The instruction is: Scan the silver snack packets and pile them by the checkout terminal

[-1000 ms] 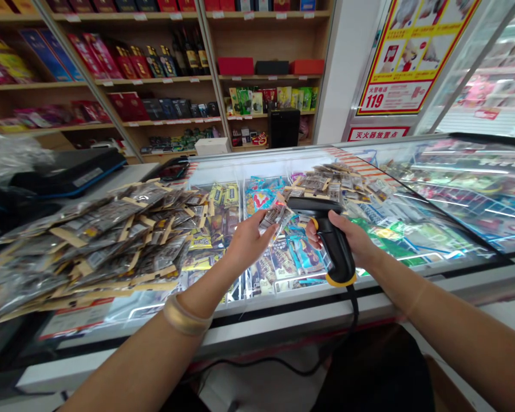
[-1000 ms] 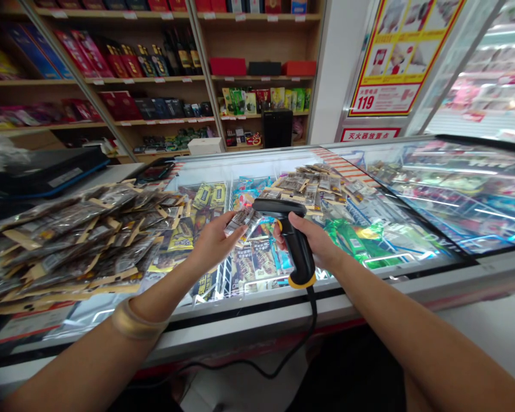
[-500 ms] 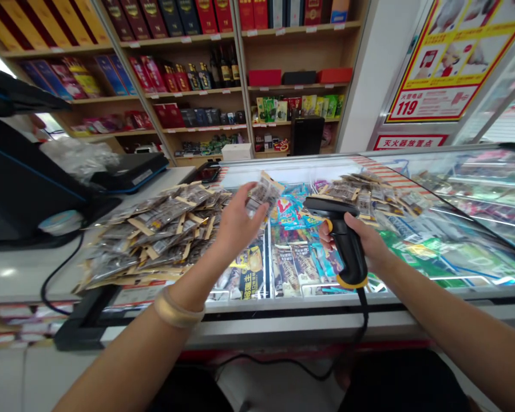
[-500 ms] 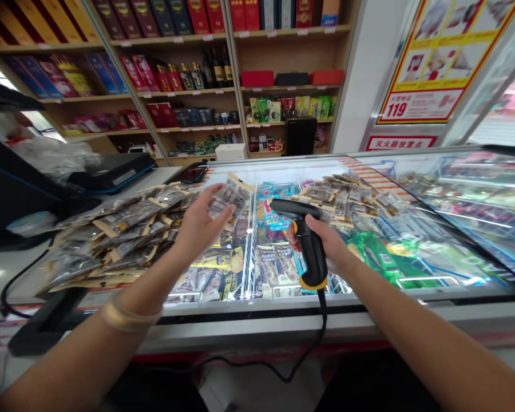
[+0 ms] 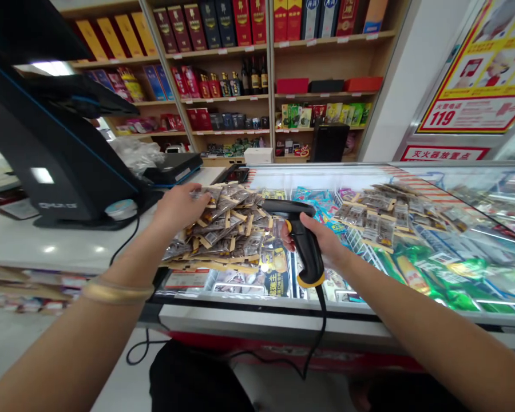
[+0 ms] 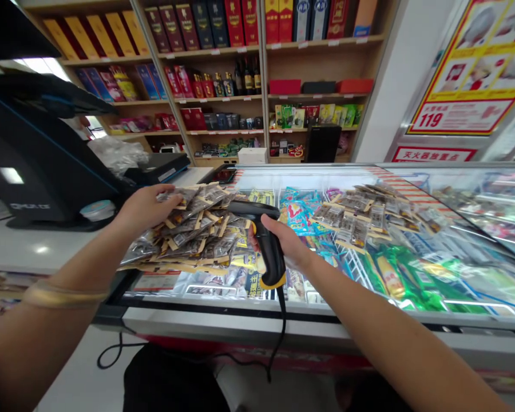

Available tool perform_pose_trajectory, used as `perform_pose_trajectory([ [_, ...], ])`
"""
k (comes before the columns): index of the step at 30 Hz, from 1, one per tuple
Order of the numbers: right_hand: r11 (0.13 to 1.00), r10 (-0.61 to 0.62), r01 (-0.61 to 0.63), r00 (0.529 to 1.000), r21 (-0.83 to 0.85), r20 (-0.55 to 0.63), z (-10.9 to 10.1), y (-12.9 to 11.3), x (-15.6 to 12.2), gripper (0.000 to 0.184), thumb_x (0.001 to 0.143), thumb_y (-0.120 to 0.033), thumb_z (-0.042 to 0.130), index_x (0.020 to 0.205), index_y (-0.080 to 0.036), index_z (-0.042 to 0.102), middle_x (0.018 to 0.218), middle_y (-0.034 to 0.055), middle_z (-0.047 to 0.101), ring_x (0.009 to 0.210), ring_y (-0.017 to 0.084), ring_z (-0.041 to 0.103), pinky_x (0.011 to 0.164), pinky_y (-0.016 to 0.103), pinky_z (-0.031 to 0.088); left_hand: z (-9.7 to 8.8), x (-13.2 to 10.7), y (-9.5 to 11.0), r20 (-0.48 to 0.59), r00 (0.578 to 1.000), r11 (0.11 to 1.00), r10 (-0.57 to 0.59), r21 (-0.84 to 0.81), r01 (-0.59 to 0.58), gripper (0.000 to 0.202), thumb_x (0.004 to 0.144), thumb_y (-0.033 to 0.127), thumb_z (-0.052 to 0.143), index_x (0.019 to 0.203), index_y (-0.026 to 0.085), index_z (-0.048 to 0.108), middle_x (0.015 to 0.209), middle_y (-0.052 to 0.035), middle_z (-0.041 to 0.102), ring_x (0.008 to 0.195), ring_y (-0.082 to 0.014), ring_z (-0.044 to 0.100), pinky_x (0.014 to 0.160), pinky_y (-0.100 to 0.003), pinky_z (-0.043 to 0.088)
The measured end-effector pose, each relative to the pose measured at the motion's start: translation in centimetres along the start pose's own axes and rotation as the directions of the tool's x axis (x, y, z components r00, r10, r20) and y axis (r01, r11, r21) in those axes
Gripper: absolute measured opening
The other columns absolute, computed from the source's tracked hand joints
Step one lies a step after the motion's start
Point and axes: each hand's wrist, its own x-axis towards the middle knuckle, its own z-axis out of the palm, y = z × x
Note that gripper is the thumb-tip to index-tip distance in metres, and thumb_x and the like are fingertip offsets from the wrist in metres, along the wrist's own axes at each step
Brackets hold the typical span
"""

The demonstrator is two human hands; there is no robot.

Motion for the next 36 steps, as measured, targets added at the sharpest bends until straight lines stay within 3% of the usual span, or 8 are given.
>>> perform_pose_trajectory([
  [4, 1.000, -0.001, 0.001, 1.000, -0.013, 0.017, 0.4, 0.7, 0.4, 0.047, 0.071, -0.060, 0.064, 0.072, -0.013, 0.062, 0.066, 0.0024, 0.053, 0.057, 0.011, 0.048, 0.058, 0.026, 0.040, 0.3, -0.3, -0.2, 0.027, 0.999, 0.999, 0.033, 0.003, -0.033, 0.049, 0.082, 0.044, 0.048, 0.121, 0.017, 0.061, 0.115, -0.0146, 0.066, 0.104, -0.0325, 0.061, 0.091, -0.044, 0.045],
  [8, 1.000, 0.009, -0.009, 1.000, -0.010, -0.018, -0.3, 0.4, -0.1, 0.048, 0.070, -0.061, 0.065, 0.072, -0.013, 0.063, 0.066, 0.0018, 0.053, 0.057, 0.011, 0.047, 0.058, 0.026, 0.040, -0.1, -1.1, 0.6, -0.122, 0.989, 0.996, 0.082, -0.013, -0.084, 0.043, 0.083, 0.041, 0.049, 0.117, 0.018, 0.065, 0.119, -0.0155, 0.063, 0.109, -0.0356, 0.058, 0.094, -0.051, 0.043],
  [12, 0.999, 0.022, -0.025, 0.997, -0.038, -0.074, -2.0, -0.8, -1.5, 0.048, 0.068, -0.062, 0.065, 0.071, -0.014, 0.062, 0.065, 0.0020, 0.053, 0.058, 0.012, 0.047, 0.058, 0.026, 0.040, 0.1, -2.6, 3.2, -0.348, 0.907, 0.957, 0.237, -0.079, -0.280, 0.036, 0.083, 0.035, 0.051, 0.111, 0.017, 0.066, 0.120, -0.0143, 0.061, 0.117, -0.0357, 0.052, 0.099, -0.053, 0.038],
  [15, 0.998, -0.001, -0.008, 0.991, -0.067, -0.133, -4.1, -2.0, -3.3, 0.048, 0.069, -0.063, 0.064, 0.070, -0.015, 0.062, 0.064, 0.0023, 0.053, 0.057, 0.012, 0.047, 0.057, 0.027, 0.040, 2.0, -4.0, 6.3, -0.395, 0.842, 0.873, 0.367, -0.166, -0.458, 0.030, 0.083, 0.034, 0.051, 0.106, 0.020, 0.066, 0.117, -0.0108, 0.061, 0.115, -0.0295, 0.053, 0.101, -0.048, 0.038],
  [21, 0.990, -0.099, 0.064, 0.951, -0.125, -0.292, -9.0, -4.9, -7.8, 0.043, 0.071, -0.060, 0.061, 0.072, -0.017, 0.062, 0.066, 0.0029, 0.050, 0.059, 0.014, 0.046, 0.055, 0.028, 0.040, 8.7, -6.6, 14.3, -0.166, 0.820, 0.740, 0.548, -0.361, -0.567, 0.030, 0.084, 0.032, 0.049, 0.106, 0.018, 0.065, 0.109, -0.0095, 0.065, 0.109, -0.0227, 0.056, 0.099, -0.040, 0.042],
  [28, 0.986, -0.136, 0.088, 0.914, -0.140, -0.382, -14.3, -7.0, -12.2, 0.043, 0.079, -0.061, 0.051, 0.071, -0.019, 0.058, 0.066, 0.0034, 0.045, 0.059, 0.015, 0.044, 0.058, 0.032, 0.042, 15.0, -6.5, 22.8, 0.162, 0.869, 0.847, 0.467, -0.362, -0.388, 0.041, 0.087, 0.041, 0.046, 0.116, 0.015, 0.062, 0.118, -0.0142, 0.064, 0.113, -0.0270, 0.056, 0.097, -0.040, 0.042],
  [33, 0.987, -0.126, 0.071, 0.896, -0.142, -0.425, -14.9, -7.3, -12.8, 0.041, 0.075, -0.060, 0.057, 0.072, -0.019, 0.058, 0.064, 0.0033, 0.045, 0.057, 0.015, 0.041, 0.054, 0.031, 0.039, 17.4, -5.6, 25.7, 0.288, 0.894, 0.937, 0.342, -0.175, -0.302, 0.062, 0.080, 0.065, 0.046, 0.104, 0.010, 0.064, 0.120, -0.0252, 0.058, 0.118, -0.0388, 0.050, 0.096, -0.047, 0.038],
  [36, 0.987, -0.111, 0.052, 0.904, -0.153, -0.413, -14.6, -7.0, -12.6, 0.043, 0.074, -0.061, 0.057, 0.072, -0.018, 0.058, 0.064, 0.0036, 0.046, 0.058, 0.015, 0.042, 0.055, 0.031, 0.039, 17.7, -5.5, 25.8, 0.301, 0.902, 0.948, 0.310, -0.175, -0.267, 0.061, 0.075, 0.064, 0.054, 0.104, 0.011, 0.061, 0.121, -0.0254, 0.056, 0.119, -0.0390, 0.048, 0.094, -0.044, 0.038],
])
